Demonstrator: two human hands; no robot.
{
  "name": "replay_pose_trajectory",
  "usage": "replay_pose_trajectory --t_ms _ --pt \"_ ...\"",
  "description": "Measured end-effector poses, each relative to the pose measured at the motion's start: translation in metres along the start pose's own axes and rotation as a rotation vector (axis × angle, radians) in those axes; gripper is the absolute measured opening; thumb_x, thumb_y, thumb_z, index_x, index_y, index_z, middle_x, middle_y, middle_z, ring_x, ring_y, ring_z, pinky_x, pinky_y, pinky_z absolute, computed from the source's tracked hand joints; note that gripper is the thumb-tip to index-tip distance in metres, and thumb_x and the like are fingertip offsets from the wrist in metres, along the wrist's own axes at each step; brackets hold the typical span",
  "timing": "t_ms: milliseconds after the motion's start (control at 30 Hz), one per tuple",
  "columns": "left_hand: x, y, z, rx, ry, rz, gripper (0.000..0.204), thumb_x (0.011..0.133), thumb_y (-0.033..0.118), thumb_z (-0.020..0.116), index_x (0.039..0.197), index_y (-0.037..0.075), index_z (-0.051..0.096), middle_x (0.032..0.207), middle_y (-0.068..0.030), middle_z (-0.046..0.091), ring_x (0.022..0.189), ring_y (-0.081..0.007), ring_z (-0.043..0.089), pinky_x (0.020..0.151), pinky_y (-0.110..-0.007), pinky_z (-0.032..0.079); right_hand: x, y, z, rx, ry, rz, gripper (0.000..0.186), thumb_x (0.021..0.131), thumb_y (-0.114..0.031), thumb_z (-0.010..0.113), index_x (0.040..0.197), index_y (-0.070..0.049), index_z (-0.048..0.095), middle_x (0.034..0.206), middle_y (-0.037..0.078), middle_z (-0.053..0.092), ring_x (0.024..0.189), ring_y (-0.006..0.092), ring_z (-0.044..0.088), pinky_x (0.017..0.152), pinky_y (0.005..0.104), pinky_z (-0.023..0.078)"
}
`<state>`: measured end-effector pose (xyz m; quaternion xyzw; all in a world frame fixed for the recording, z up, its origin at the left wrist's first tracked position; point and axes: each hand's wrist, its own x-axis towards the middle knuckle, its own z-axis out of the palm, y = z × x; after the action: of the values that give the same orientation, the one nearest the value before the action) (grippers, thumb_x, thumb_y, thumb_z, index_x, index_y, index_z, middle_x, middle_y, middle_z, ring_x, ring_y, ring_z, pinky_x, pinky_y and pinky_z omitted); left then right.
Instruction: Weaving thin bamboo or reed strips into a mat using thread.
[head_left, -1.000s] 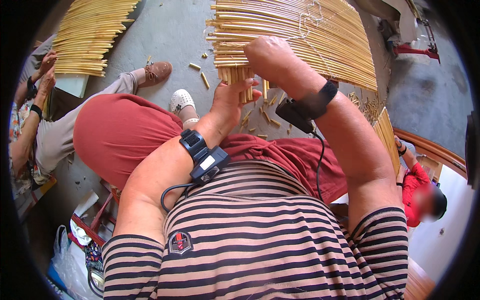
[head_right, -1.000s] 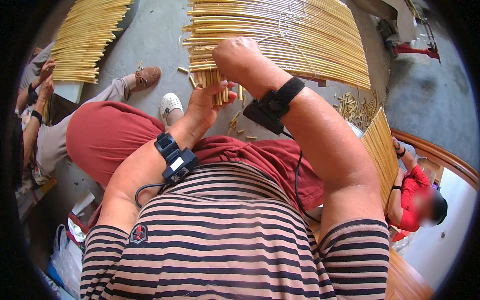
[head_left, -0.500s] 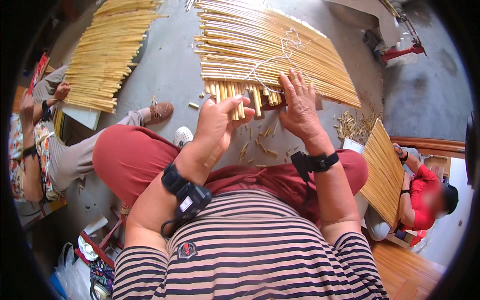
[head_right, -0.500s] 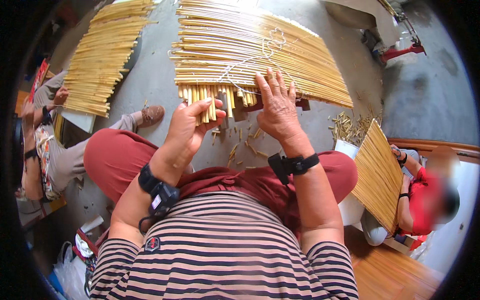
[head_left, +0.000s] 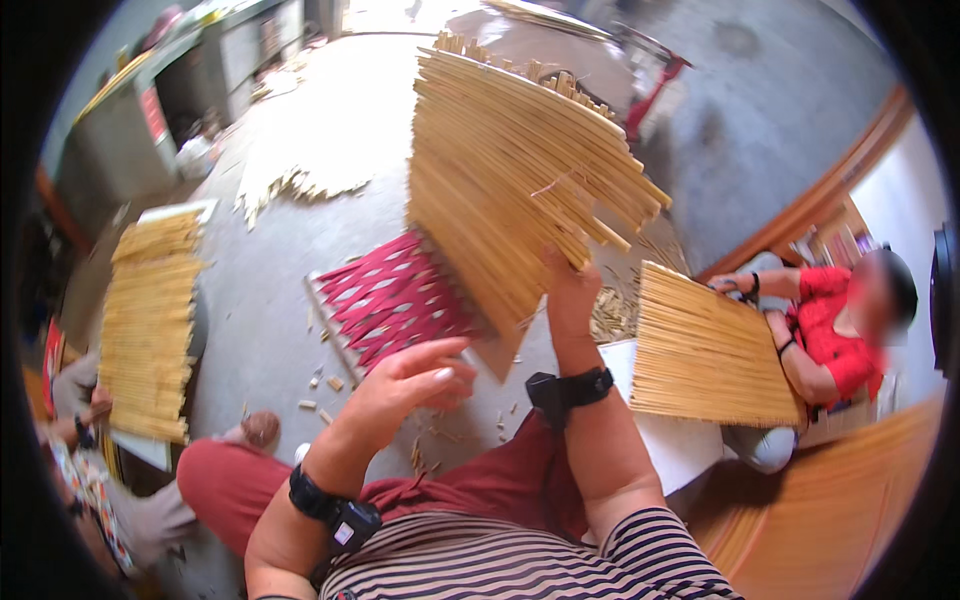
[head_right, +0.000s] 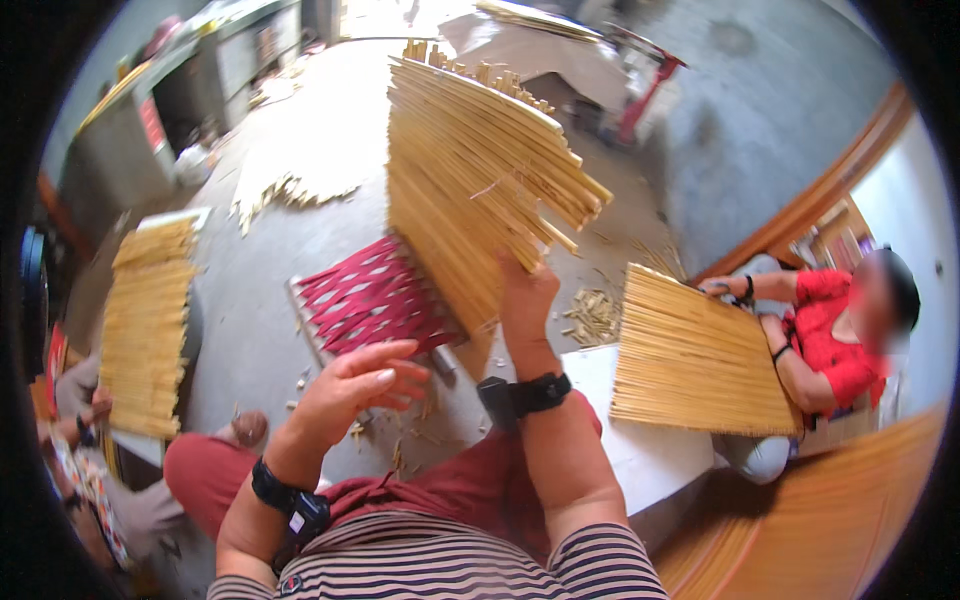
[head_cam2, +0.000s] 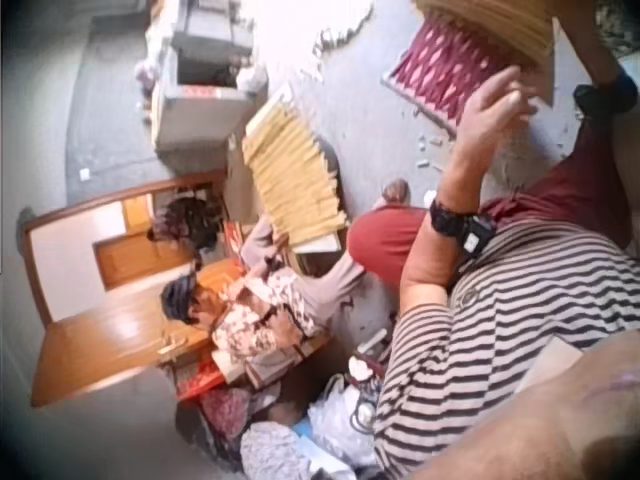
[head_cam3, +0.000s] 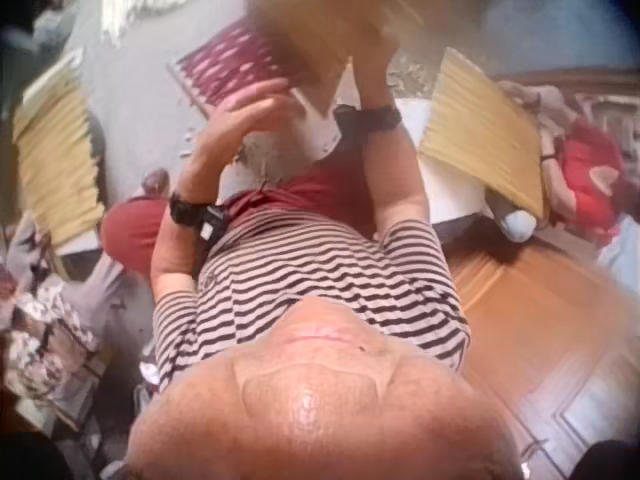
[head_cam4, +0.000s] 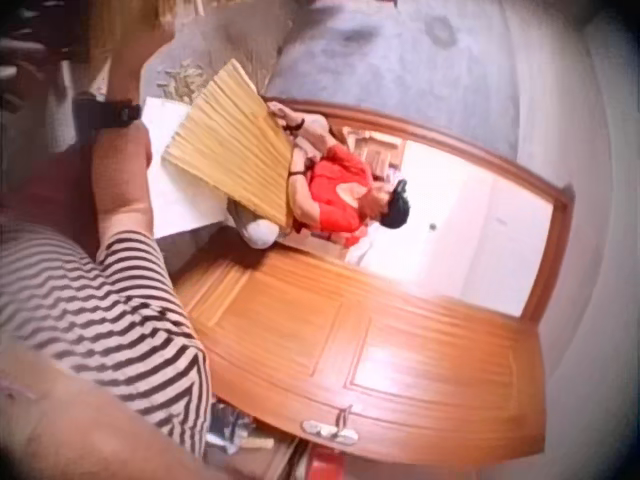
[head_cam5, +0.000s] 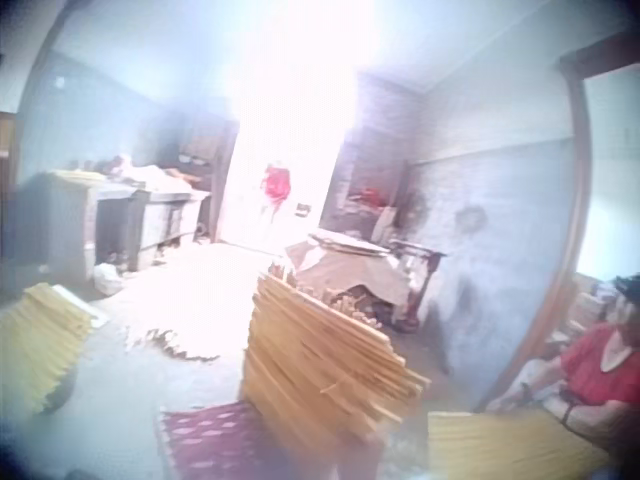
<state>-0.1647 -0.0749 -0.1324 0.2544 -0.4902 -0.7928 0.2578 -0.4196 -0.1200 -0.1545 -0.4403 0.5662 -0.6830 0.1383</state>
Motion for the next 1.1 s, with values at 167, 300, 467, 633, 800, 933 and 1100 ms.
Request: replay_pose_trajectory --t_ms 167,300,467,633,800,933,1100 --pt "0.05 -0.047 0.005 0.065 0.014 -0.13 0.043 0.09 0.022 0.056 0.129 0.005 0.047 0.11 -0.0123 0.062 0.098 -0.0214 0.062 0.08 -0.032 0.049 0.02 0.007 -0.047 0.141 0.188 0.104 0.033 0.086 -0.016 0.066 0.111 0.004 0.058 0.1 0.005 0.063 0.089 0.0109 0.053 0.08 0.0256 0.043" --pt "0.084 -0.07 0.015 0.19 0.015 -0.157 0.038 0.088 0.015 0.058 0.124 0.005 0.051 0.108 -0.0099 0.062 0.092 -0.0177 0.062 0.077 -0.029 0.049 0.021 -0.012 -0.081 0.186 0.287 0.023 0.033 0.086 -0.018 0.066 0.111 0.003 0.059 0.103 0.005 0.062 0.091 0.0131 0.054 0.082 0.0262 0.043" --pt "0.107 -0.09 0.03 0.423 -0.013 -0.114 0.033 0.087 0.008 0.059 0.118 0.0 0.055 0.1 -0.0087 0.065 0.088 -0.0118 0.06 0.075 -0.023 0.048 0.011 -0.029 -0.115 0.19 0.415 -0.057 0.032 0.086 -0.018 0.066 0.109 0.002 0.059 0.102 0.005 0.061 0.091 0.0137 0.054 0.082 0.0269 0.043" --pt "0.114 -0.09 0.049 0.471 -0.064 -0.155 0.032 0.087 0.006 0.058 0.118 -0.001 0.055 0.101 -0.0098 0.064 0.089 -0.0126 0.06 0.075 -0.024 0.048 0.012 -0.035 -0.135 0.357 0.514 -0.126 0.03 0.086 -0.018 0.066 0.108 0.001 0.059 0.101 0.004 0.061 0.089 0.0128 0.053 0.082 0.0267 0.043" --pt "0.117 -0.098 0.051 0.473 -0.059 -0.156 0.032 0.087 0.007 0.059 0.118 0.0 0.056 0.1 -0.0083 0.065 0.086 -0.0118 0.06 0.071 -0.023 0.047 0.015 -0.027 -0.144 0.534 0.586 -0.136 0.027 0.085 -0.017 0.067 0.105 0.0 0.059 0.098 0.002 0.06 0.089 0.0118 0.053 0.079 0.0258 0.044" --pt "0.111 -0.095 0.045 0.477 -0.018 -0.093 0.041 0.087 0.008 0.059 0.126 0.002 0.048 0.105 -0.0082 0.062 0.088 -0.0113 0.058 0.071 -0.023 0.047 0.015 -0.039 -0.132 0.763 0.604 -0.071 0.027 0.088 -0.019 0.063 0.106 0.0 0.058 0.099 0.004 0.06 0.09 0.0139 0.056 0.079 0.0281 0.046" --pt "0.092 -0.07 0.036 -0.024 0.118 -0.027 0.054 0.092 0.033 0.052 0.135 0.007 0.034 0.124 -0.0108 0.051 0.103 -0.0233 0.057 0.08 -0.035 0.049 0.002 -0.046 -0.098 0.984 0.381 -0.025 0.041 0.094 -0.026 0.052 0.126 0.0 0.045 0.119 0.01 0.055 0.111 0.0209 0.053 0.096 0.0362 0.042"
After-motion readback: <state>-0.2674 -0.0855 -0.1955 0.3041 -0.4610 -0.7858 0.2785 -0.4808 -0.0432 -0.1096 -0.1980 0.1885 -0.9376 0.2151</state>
